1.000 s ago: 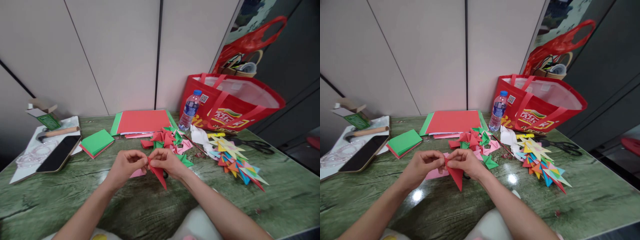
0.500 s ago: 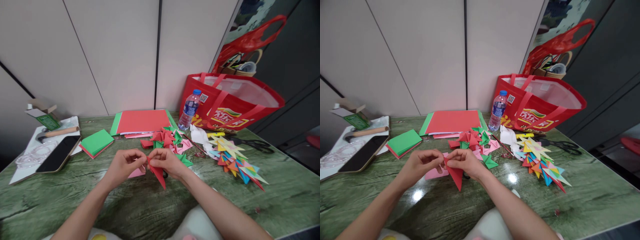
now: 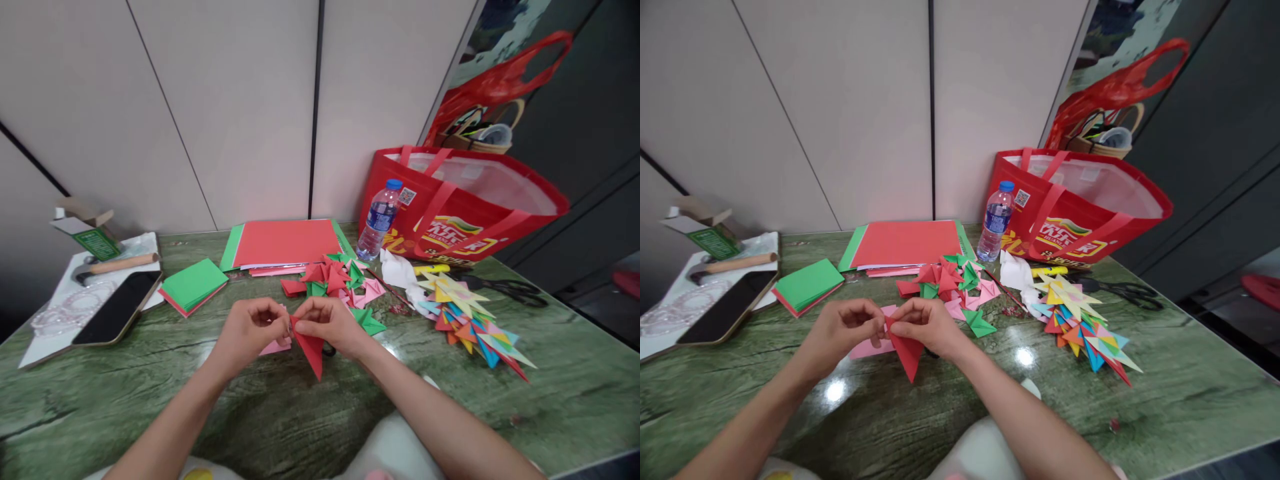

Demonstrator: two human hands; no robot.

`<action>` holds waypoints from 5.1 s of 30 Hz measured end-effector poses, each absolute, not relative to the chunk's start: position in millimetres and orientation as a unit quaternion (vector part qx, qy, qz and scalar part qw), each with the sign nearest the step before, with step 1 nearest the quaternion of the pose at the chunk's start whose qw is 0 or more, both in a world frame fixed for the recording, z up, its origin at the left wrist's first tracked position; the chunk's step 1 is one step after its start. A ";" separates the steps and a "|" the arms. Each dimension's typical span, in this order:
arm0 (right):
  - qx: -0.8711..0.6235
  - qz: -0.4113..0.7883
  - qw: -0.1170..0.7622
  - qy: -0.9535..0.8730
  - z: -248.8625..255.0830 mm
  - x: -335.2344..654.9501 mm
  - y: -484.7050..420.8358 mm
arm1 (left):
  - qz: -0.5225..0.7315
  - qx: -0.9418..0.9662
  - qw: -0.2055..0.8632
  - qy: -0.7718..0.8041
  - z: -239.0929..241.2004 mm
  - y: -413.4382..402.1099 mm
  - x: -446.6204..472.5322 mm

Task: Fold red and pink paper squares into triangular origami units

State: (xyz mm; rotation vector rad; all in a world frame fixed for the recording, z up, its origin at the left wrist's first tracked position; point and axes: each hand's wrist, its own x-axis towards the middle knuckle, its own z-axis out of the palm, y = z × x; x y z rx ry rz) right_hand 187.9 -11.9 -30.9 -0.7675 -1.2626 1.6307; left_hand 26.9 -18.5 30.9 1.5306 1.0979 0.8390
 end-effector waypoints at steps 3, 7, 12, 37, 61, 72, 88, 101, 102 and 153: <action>-0.323 0.635 0.481 -0.512 -32.0 185.8 -11.1 | 0.356 0.632 0.511 0.462 28.6 -16.4 27.1; -0.342 0.612 0.513 -0.496 -31.8 184.6 -10.2 | 0.341 0.650 0.499 0.461 25.7 -13.3 26.6; -0.377 0.575 0.506 -0.521 -29.6 182.7 -12.2 | 0.350 0.680 0.426 0.483 17.8 -13.7 28.8; -0.405 0.509 0.524 -0.550 -30.4 175.4 -15.2 | 0.371 0.671 0.458 0.450 8.2 -9.2 28.7; -0.418 0.537 0.523 -0.513 -34.7 177.5 -12.6 | 0.432 0.565 0.513 0.480 5.2 -6.9 31.6; -0.450 0.319 0.553 -0.624 -33.3 179.3 -18.0 | 0.444 0.536 0.522 0.493 2.4 -4.5 30.2; -0.384 0.206 0.498 -0.750 -30.4 180.9 -18.3 | 0.436 0.501 0.629 0.404 -1.5 -0.2 28.3; -0.390 0.243 0.518 -0.721 -31.5 179.4 -17.8 | 0.379 0.523 0.611 0.458 -4.5 2.7 22.0; -0.388 0.247 0.517 -0.722 -31.6 179.1 -17.8 | 0.377 0.519 0.614 0.460 -4.0 2.7 21.8; -0.353 0.602 0.471 -0.539 -32.6 183.5 -10.6 | 0.282 0.582 0.599 0.472 6.1 -1.9 19.0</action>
